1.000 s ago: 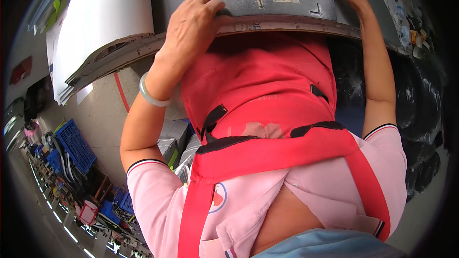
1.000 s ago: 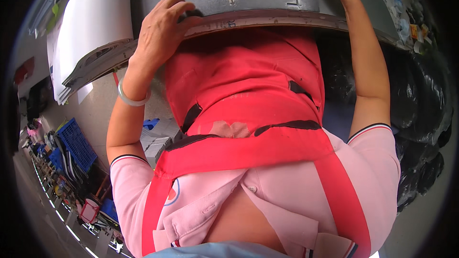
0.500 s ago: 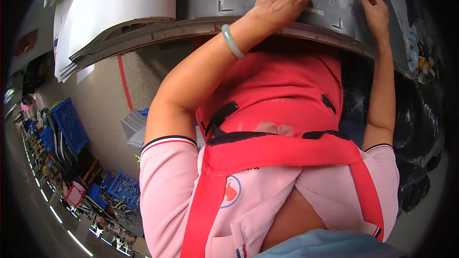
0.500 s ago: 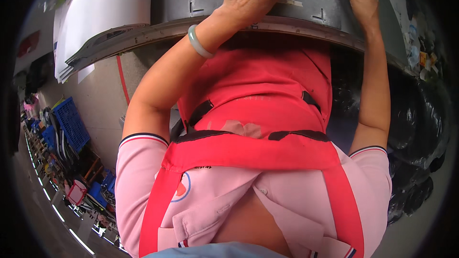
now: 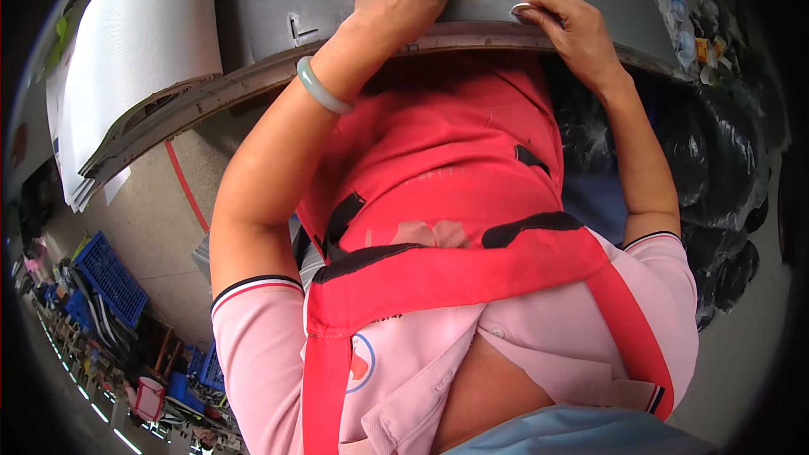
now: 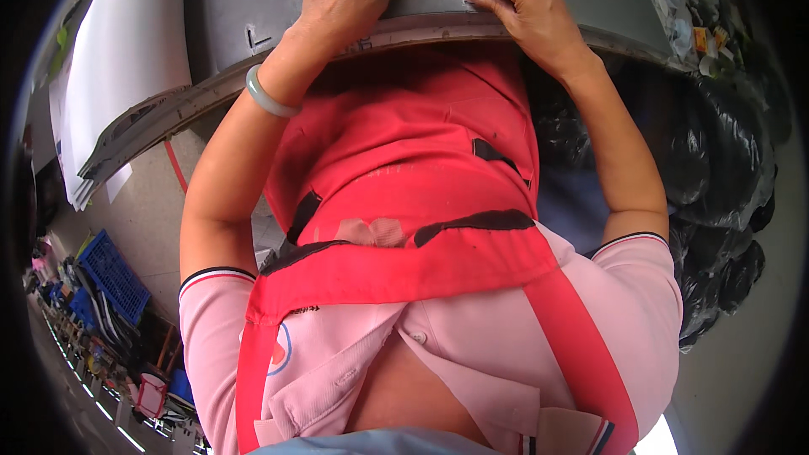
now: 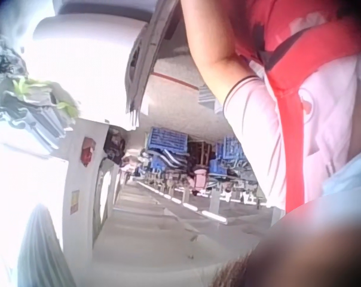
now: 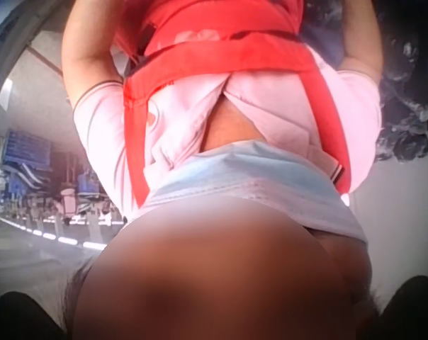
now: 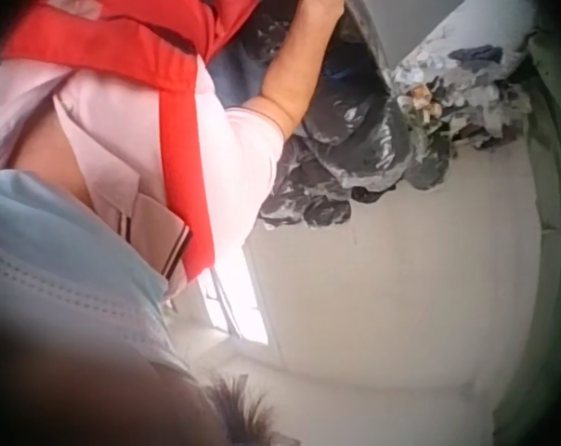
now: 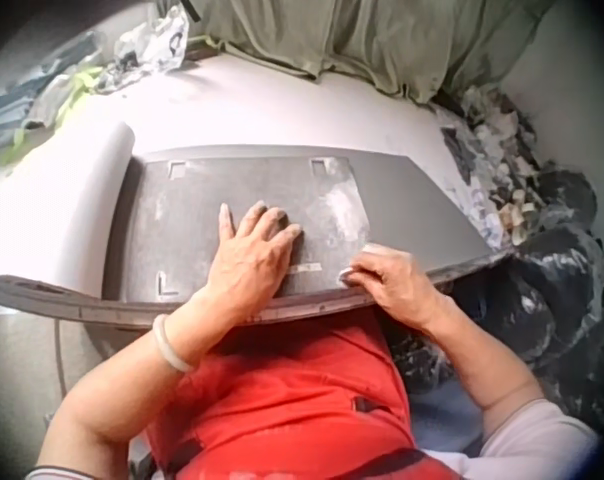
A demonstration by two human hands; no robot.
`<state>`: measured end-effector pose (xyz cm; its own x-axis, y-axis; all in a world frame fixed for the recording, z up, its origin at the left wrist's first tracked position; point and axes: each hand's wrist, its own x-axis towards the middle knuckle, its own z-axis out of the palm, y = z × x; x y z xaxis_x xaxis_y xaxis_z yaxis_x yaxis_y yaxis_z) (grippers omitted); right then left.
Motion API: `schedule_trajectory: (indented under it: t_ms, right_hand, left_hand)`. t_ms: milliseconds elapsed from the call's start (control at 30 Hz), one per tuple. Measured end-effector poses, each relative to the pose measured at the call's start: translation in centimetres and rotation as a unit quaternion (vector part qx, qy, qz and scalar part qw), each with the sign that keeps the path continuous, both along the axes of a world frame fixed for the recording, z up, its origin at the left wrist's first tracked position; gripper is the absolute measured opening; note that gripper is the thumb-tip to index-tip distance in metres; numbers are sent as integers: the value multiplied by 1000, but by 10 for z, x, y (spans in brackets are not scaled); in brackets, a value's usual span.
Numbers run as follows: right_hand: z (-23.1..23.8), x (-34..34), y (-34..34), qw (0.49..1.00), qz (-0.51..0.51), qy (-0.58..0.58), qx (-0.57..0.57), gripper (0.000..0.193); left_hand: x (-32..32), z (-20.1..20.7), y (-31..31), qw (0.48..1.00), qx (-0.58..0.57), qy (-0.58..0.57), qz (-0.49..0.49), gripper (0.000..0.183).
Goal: Aligning and flipping through sheets of white material on a metal template at a workbench.
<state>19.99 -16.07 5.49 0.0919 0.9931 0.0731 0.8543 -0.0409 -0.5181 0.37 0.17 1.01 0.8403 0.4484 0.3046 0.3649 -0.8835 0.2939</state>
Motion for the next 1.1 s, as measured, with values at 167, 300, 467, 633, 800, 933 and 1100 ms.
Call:
schedule_trajectory:
  t_ms: [167, 300, 467, 633, 800, 933, 1100]
  right_hand:
    - [6, 5, -3, 996, -72, 23, -41, 20]
    - [1, 1, -4, 960, -197, 191, -62, 22]
    - [-5, -5, 0, 967, -194, 151, -69, 23]
    - [12, 19, 9, 970, -102, 100, -199, 23]
    - [3, 52, 60, 983, -143, 108, -46, 30]
    - [-11, 80, 116, 988, -132, 10, 74, 22]
    - [-20, 94, 158, 993, -67, -38, 90, 20]
  left_hand:
    - [1, -1, 0, 1000, 18, -2, 3, 34]
    - [1, 0, -1, 1000, 13, -5, 6, 33]
    - [0, 1, 0, 1000, 7, -4, 7, 33]
    - [0, -7, 1, 1000, 11, -12, 3, 33]
    - [3, -17, 3, 997, 55, -49, 20, 34]
    - [2, -17, 2, 998, 42, -43, 14, 35]
    - [1, -15, 1, 998, 33, -48, 17, 35]
